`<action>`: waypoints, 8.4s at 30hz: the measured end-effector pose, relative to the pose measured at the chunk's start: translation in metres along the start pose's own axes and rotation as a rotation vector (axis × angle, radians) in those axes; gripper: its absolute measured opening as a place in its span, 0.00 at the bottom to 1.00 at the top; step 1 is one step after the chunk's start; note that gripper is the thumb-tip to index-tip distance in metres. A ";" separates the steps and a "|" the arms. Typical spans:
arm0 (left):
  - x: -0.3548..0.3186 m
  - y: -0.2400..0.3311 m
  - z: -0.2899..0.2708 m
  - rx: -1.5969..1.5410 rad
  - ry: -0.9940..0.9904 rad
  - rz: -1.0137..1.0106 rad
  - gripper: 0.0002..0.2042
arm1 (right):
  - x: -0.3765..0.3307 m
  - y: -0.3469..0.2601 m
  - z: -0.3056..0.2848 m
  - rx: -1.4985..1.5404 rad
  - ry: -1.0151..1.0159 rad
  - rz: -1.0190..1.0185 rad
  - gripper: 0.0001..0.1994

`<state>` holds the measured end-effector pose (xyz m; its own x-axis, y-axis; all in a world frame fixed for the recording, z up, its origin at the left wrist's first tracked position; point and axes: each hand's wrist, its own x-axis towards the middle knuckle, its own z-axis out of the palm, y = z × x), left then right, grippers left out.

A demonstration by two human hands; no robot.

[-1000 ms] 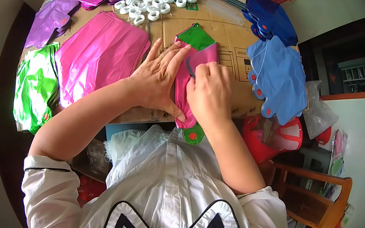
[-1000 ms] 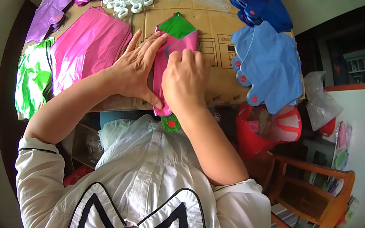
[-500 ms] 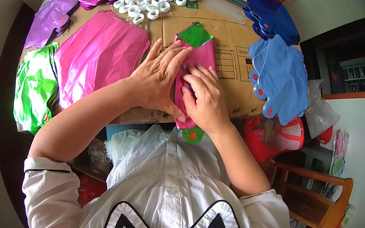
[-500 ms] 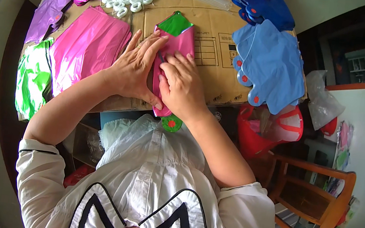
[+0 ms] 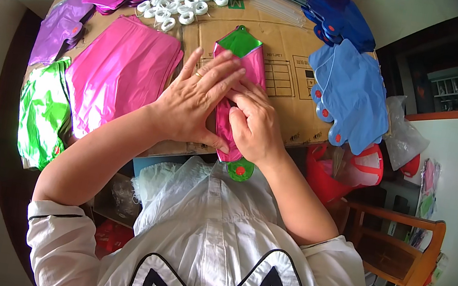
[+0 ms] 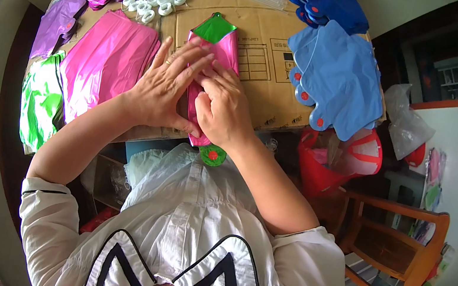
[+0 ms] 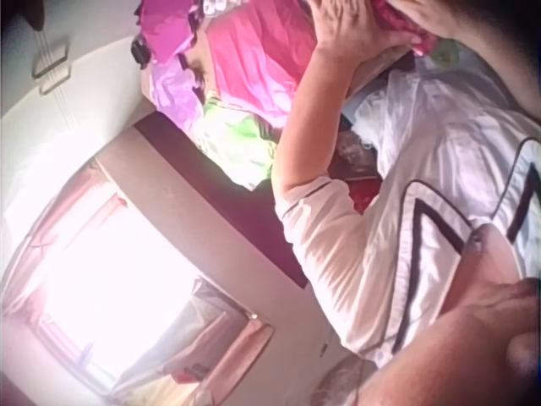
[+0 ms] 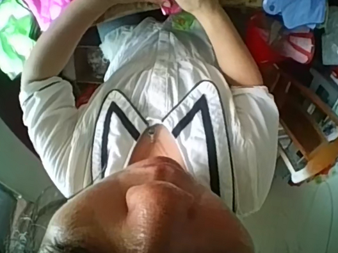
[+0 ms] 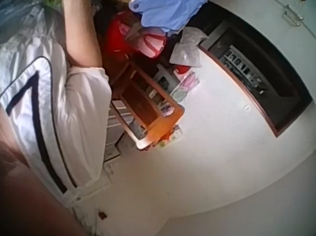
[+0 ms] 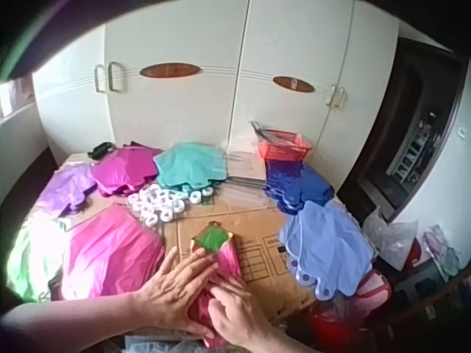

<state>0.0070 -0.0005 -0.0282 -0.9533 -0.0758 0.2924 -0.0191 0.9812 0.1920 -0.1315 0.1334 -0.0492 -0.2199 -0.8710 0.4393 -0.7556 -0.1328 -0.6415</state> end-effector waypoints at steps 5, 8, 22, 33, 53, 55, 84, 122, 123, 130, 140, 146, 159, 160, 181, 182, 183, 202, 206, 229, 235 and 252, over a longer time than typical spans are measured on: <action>-0.006 -0.001 0.008 -0.088 -0.057 -0.043 0.65 | 0.001 0.001 -0.014 0.579 -0.070 0.389 0.20; -0.007 0.001 0.008 -0.106 -0.051 -0.060 0.65 | 0.018 0.027 -0.042 0.835 -0.137 0.370 0.23; -0.005 0.001 0.008 -0.060 -0.077 -0.029 0.61 | -0.012 0.005 -0.010 -0.557 -0.216 0.108 0.37; -0.004 0.003 0.007 -0.067 -0.118 -0.064 0.62 | -0.060 0.003 -0.075 -0.132 -0.166 -0.056 0.32; -0.004 0.004 0.008 -0.027 -0.101 -0.040 0.62 | -0.085 -0.012 -0.026 -0.508 -0.101 -0.150 0.22; -0.005 0.004 0.009 -0.011 -0.108 -0.045 0.62 | -0.086 -0.010 -0.026 -0.505 -0.098 -0.160 0.22; -0.005 0.005 0.006 -0.071 -0.194 -0.099 0.61 | -0.081 -0.034 -0.080 -0.335 -0.706 -0.101 0.36; -0.010 0.091 -0.045 -1.605 0.223 -0.633 0.10 | -0.029 -0.057 -0.089 1.039 -0.095 0.485 0.09; -0.011 0.093 -0.044 -1.570 0.201 -0.634 0.10 | -0.033 -0.053 -0.088 1.007 -0.094 0.423 0.09; -0.012 0.092 -0.071 -1.945 0.142 -0.418 0.08 | -0.030 -0.068 -0.111 1.180 -0.136 0.185 0.07; -0.016 0.081 -0.059 -2.184 -0.130 -0.464 0.27 | -0.007 -0.072 -0.133 0.400 -0.099 -0.115 0.21; -0.017 0.103 -0.063 -2.000 -0.057 -0.642 0.14 | -0.032 -0.041 -0.133 0.555 -0.110 0.007 0.33; -0.052 0.087 -0.040 -1.312 0.329 -0.631 0.39 | -0.041 -0.045 -0.122 0.241 -0.245 0.006 0.12; -0.055 0.083 -0.046 -1.187 0.219 -0.526 0.50 | -0.040 -0.047 -0.124 0.315 -0.357 0.221 0.07; -0.039 0.093 -0.073 -1.478 -0.052 -0.527 0.10 | -0.064 -0.043 -0.095 0.966 -0.169 0.311 0.06; -0.042 0.091 -0.071 -1.552 -0.011 -0.352 0.11 | -0.063 -0.046 -0.097 1.030 -0.171 0.243 0.06; -0.042 0.087 -0.069 -1.603 -0.022 -0.241 0.13 | -0.063 -0.047 -0.099 1.092 -0.173 0.172 0.06; -0.036 0.085 -0.044 -0.610 0.140 -0.061 0.16 | -0.056 -0.015 -0.109 1.411 -0.434 0.487 0.21; -0.024 0.085 -0.041 -1.183 -0.129 -0.534 0.09 | -0.062 -0.015 -0.086 0.884 -0.437 0.376 0.24; 0.013 0.067 -0.047 -1.471 -0.072 -0.617 0.12 | -0.014 0.002 -0.108 0.805 -0.315 0.437 0.13; 0.102 -0.025 -0.032 -1.059 -0.048 -0.319 0.13 | 0.011 0.031 -0.134 0.723 -0.020 0.553 0.07; 0.285 -0.180 0.025 0.161 -0.192 -0.122 0.09 | -0.010 0.074 -0.194 0.691 0.217 0.614 0.10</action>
<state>-0.2685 -0.1941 -0.0032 -0.9804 -0.1750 0.0904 -0.1701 0.9836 0.0593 -0.3053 0.2236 0.0210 -0.6196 -0.7841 -0.0356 0.0473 0.0079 -0.9988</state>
